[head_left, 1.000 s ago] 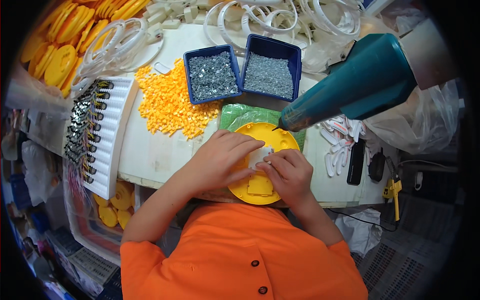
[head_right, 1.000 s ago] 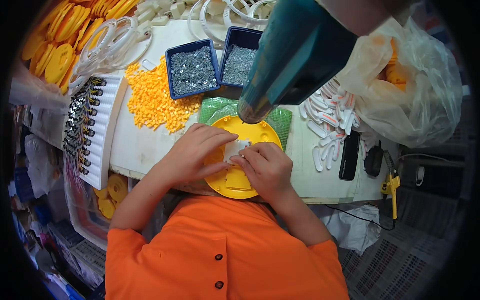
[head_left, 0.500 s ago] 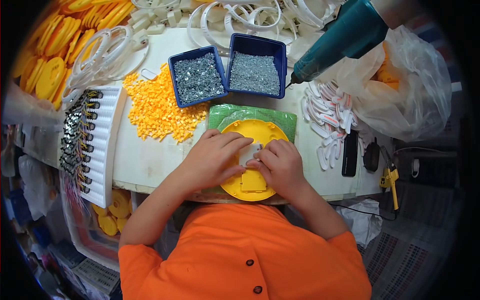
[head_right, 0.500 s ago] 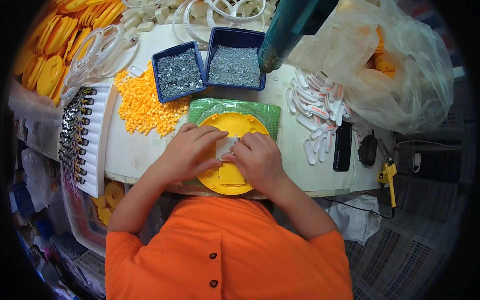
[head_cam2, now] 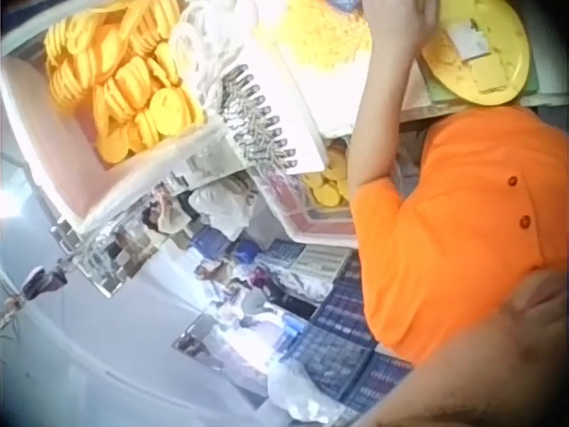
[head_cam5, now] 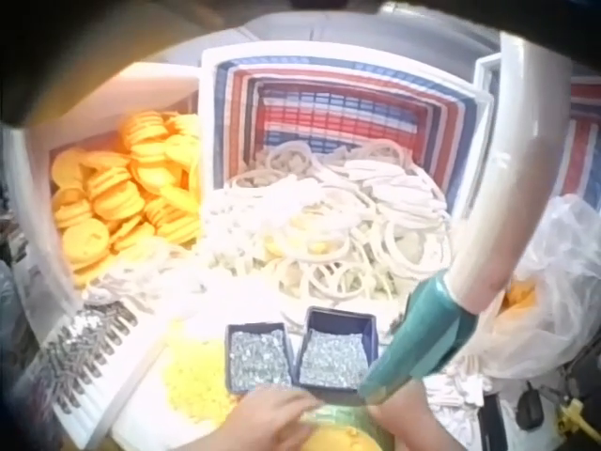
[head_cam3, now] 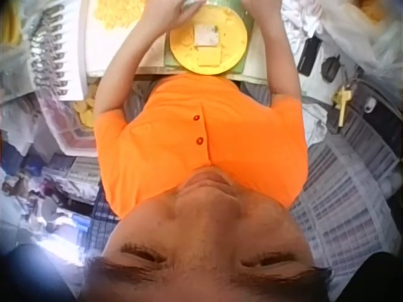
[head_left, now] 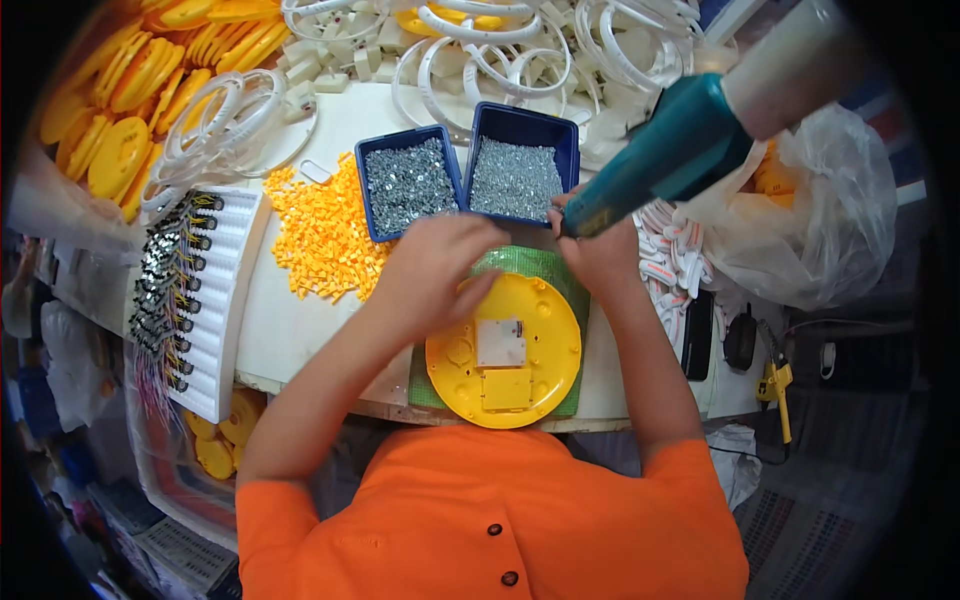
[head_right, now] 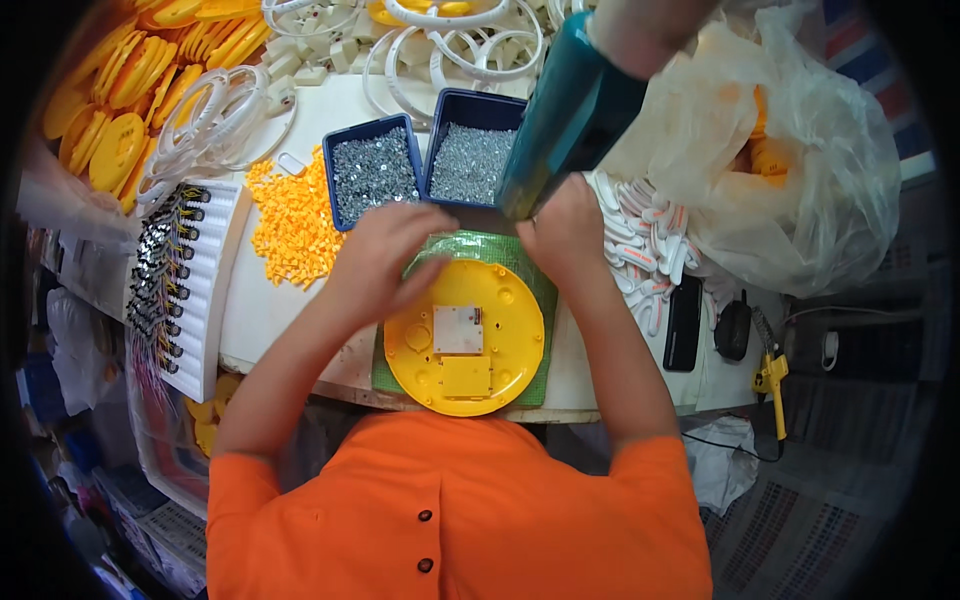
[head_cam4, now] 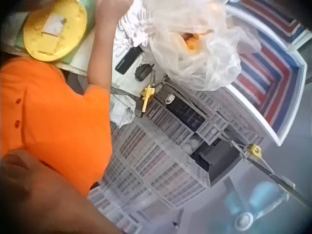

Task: Assembling toy components using a hot glue gun and an electric screwdriver at a factory workbench.

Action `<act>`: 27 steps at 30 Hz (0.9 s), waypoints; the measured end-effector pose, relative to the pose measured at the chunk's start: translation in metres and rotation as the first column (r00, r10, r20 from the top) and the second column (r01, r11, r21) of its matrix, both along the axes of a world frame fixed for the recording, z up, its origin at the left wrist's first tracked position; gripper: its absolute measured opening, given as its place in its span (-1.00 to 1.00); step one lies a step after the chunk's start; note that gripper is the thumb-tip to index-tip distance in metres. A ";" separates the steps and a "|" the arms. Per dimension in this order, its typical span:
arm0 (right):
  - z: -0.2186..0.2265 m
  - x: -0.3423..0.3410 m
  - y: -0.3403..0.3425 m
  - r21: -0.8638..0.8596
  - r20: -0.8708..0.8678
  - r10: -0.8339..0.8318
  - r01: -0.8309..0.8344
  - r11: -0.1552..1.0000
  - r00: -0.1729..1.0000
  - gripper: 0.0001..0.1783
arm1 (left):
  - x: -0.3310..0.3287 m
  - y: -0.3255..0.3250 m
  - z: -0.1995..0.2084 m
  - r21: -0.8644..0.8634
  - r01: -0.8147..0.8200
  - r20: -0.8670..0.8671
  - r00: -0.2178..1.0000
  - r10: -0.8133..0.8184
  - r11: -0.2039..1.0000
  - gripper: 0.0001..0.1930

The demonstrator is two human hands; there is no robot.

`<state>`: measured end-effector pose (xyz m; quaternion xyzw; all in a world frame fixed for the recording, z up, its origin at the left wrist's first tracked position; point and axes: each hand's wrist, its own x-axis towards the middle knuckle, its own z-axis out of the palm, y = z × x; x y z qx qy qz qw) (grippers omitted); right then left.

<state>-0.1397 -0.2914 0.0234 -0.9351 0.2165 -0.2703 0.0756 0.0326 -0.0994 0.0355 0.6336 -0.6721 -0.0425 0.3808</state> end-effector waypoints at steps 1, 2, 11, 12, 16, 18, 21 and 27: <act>-0.002 0.008 -0.007 -0.083 -0.101 -0.064 0.056 0.995 0.993 -0.88 | 0.010 -0.018 -0.003 -0.005 -0.065 0.018 0.998 0.065 0.998 -0.68; -0.005 0.017 -0.014 -0.159 0.113 -0.029 0.047 0.986 0.993 -0.91 | 0.020 -0.035 -0.007 -0.014 -0.131 0.036 0.991 0.131 0.991 -0.74; 0.005 0.034 -0.025 -0.030 0.013 0.146 -0.145 0.989 0.989 -0.90 | 0.043 -0.087 -0.037 -0.094 -0.272 0.276 0.917 0.288 0.958 -0.82; 0.018 0.040 -0.022 -0.120 0.042 0.201 -0.195 0.973 0.979 -0.91 | 0.045 -0.083 -0.032 -0.150 -0.302 0.237 0.914 0.331 0.942 -0.82; 0.010 0.048 -0.040 -0.214 -0.095 0.139 -0.157 0.964 0.986 -0.95 | 0.055 -0.101 -0.036 -0.197 -0.400 0.199 0.878 0.436 0.895 -0.82; 0.006 0.058 -0.060 -0.268 -0.246 0.040 -0.108 0.957 0.968 -0.95 | 0.057 -0.116 -0.036 -0.090 -0.418 0.287 0.859 0.425 0.904 -0.80; -0.007 0.071 -0.067 -0.188 -0.251 0.119 -0.169 0.967 0.961 -0.93 | 0.053 -0.124 -0.042 0.017 -0.416 0.369 0.848 0.381 0.909 -0.79; -0.003 0.077 -0.054 -0.170 -0.187 0.262 -0.294 0.941 0.947 -0.88 | 0.054 -0.118 -0.048 0.011 -0.422 0.349 0.851 0.392 0.907 -0.75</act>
